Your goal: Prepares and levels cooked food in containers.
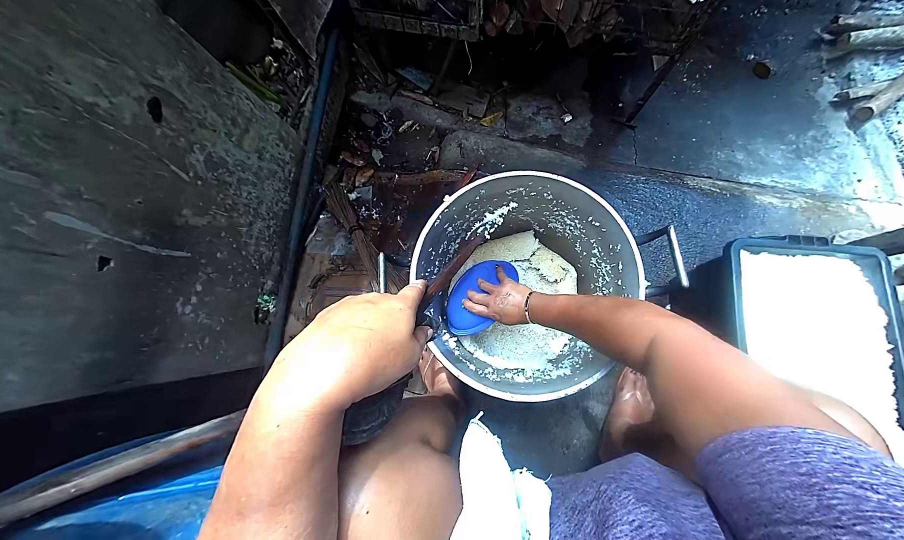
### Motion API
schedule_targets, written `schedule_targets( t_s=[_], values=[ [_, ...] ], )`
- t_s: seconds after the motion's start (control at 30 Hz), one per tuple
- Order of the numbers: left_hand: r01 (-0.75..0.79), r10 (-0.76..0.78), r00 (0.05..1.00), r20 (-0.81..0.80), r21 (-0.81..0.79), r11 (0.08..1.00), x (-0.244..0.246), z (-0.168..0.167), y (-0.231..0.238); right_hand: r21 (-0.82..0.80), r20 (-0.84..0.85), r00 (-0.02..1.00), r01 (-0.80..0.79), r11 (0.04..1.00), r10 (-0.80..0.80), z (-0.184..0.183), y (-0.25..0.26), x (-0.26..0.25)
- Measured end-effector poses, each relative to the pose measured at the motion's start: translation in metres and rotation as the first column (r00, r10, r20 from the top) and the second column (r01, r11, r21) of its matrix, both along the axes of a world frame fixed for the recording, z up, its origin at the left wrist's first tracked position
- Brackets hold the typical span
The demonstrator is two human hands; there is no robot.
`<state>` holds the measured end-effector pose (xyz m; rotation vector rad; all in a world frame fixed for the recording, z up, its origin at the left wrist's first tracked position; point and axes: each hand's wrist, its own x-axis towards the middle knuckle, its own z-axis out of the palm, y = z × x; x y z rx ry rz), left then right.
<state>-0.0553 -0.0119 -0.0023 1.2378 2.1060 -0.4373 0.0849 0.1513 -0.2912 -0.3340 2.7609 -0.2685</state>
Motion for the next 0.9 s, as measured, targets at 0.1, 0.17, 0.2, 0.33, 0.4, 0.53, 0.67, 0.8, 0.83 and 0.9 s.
schedule_targets(
  t_s=[0.1, 0.17, 0.2, 0.33, 0.4, 0.53, 0.67, 0.8, 0.83, 0.9],
  values=[
    [0.008, -0.008, 1.000, -0.008, -0.002, 1.000, 0.002, 0.000, 0.004, 0.034, 0.131, 0.991, -0.022, 0.999, 0.017, 0.002, -0.004, -0.004],
    [0.011, -0.012, 1.000, -0.013, -0.009, 1.000, 0.005, 0.002, 0.008, 0.066, 0.175, 0.985, -0.026, 0.997, 0.014, 0.010, -0.017, -0.017],
    [0.015, -0.015, 1.000, -0.013, -0.014, 1.000, 0.006, 0.002, 0.010, 0.084, 0.167, 0.986, -0.025, 0.996, 0.011, 0.010, -0.024, -0.024],
    [0.030, -0.030, 1.000, -0.001, -0.038, 0.999, 0.010, -0.001, 0.016, 0.169, 0.201, 0.980, -0.031, 0.985, -0.004, 0.003, -0.048, -0.037],
    [0.028, -0.028, 1.000, 0.008, -0.062, 0.998, 0.010, -0.003, 0.018, 0.197, 0.249, 0.968, -0.079, 0.977, 0.028, 0.009, -0.049, -0.031],
    [0.022, -0.021, 1.000, 0.019, -0.076, 0.997, 0.005, -0.006, 0.018, 0.122, 0.287, 0.941, -0.224, 0.967, 0.182, 0.020, -0.036, 0.016],
    [0.006, -0.006, 1.000, 0.004, -0.009, 1.000, 0.002, -0.005, 0.011, 0.013, 0.270, 0.951, 0.153, 0.988, -0.151, 0.045, 0.002, 0.037],
    [0.008, -0.008, 1.000, -0.009, 0.036, 0.999, 0.006, -0.001, 0.009, 0.054, 0.056, 0.953, 0.293, 0.954, -0.296, 0.073, 0.028, 0.025],
    [0.015, -0.015, 1.000, -0.009, 0.036, 0.999, 0.005, -0.002, 0.009, 0.053, -0.005, 0.954, 0.298, 0.953, -0.298, 0.077, 0.026, 0.020],
    [0.032, -0.032, 0.999, -0.002, 0.032, 0.999, 0.004, -0.005, 0.011, 0.021, -0.053, 0.937, 0.347, 0.938, -0.346, 0.081, 0.018, 0.011]
  ],
)
